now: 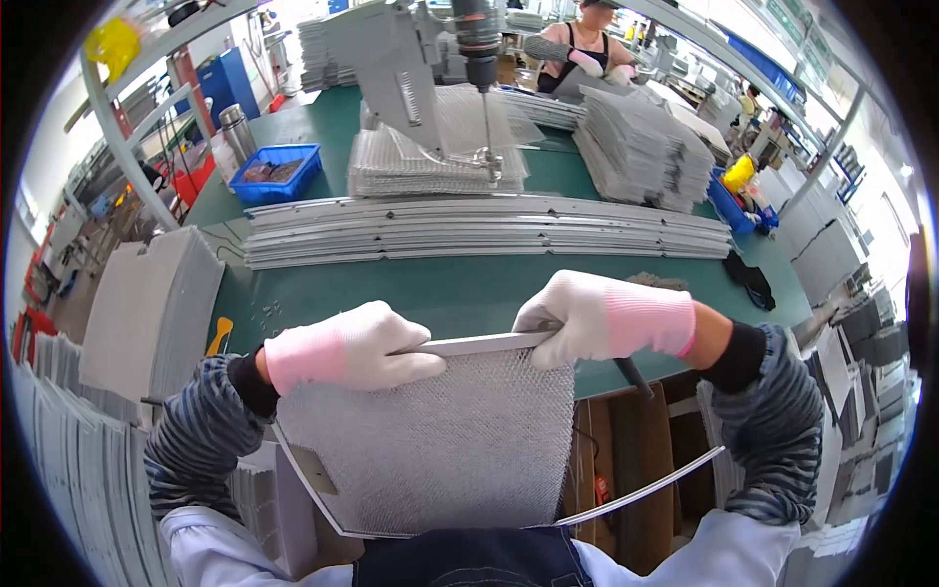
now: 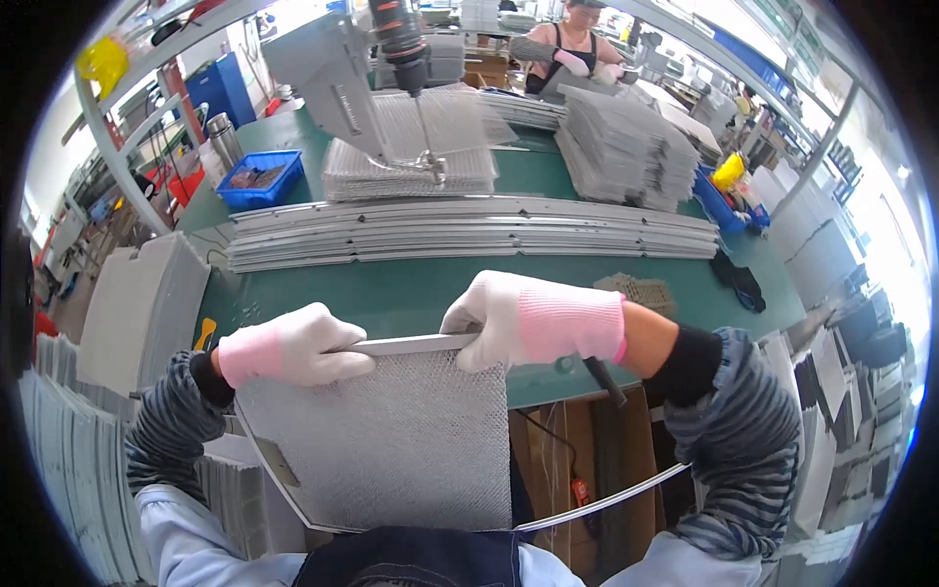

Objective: Assembling metal mesh filters by attaching frames and securing them using a pneumatic tool at a factory assembly line.

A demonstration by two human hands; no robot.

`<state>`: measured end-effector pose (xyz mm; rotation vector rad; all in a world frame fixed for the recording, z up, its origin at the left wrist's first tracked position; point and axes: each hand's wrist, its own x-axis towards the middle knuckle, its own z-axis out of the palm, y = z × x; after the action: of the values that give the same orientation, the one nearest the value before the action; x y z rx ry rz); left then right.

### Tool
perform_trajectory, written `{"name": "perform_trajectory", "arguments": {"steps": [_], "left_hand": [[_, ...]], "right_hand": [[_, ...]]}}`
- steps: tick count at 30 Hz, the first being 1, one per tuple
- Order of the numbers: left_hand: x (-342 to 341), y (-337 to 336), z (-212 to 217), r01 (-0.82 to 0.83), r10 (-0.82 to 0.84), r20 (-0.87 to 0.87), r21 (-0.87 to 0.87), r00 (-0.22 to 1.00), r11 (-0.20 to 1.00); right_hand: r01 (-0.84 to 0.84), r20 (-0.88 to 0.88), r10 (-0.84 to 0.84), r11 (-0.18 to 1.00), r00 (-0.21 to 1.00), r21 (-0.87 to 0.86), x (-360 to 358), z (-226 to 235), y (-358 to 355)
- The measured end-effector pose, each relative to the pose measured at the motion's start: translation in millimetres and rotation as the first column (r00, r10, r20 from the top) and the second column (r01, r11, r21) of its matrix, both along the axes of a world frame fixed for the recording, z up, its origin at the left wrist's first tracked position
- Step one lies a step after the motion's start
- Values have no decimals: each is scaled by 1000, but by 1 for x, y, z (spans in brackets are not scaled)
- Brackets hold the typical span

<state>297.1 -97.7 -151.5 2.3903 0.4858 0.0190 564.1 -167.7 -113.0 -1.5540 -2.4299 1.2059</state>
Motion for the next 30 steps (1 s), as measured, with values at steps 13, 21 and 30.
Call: {"name": "perform_trajectory", "arguments": {"steps": [13,21,30], "left_hand": [[61,8,-24,156,-156,-3,20,988,988],[74,-1,-35,77,-98,11,535,995,841],[83,18,-88,56,-99,47,556,994,829]], "right_hand": [[-90,-101,96,994,990,55,27,-33,-19],[-76,-147,94,990,985,122,41,-47,-12],[211,-83,-214,976,973,-45,26,-67,-4]]}}
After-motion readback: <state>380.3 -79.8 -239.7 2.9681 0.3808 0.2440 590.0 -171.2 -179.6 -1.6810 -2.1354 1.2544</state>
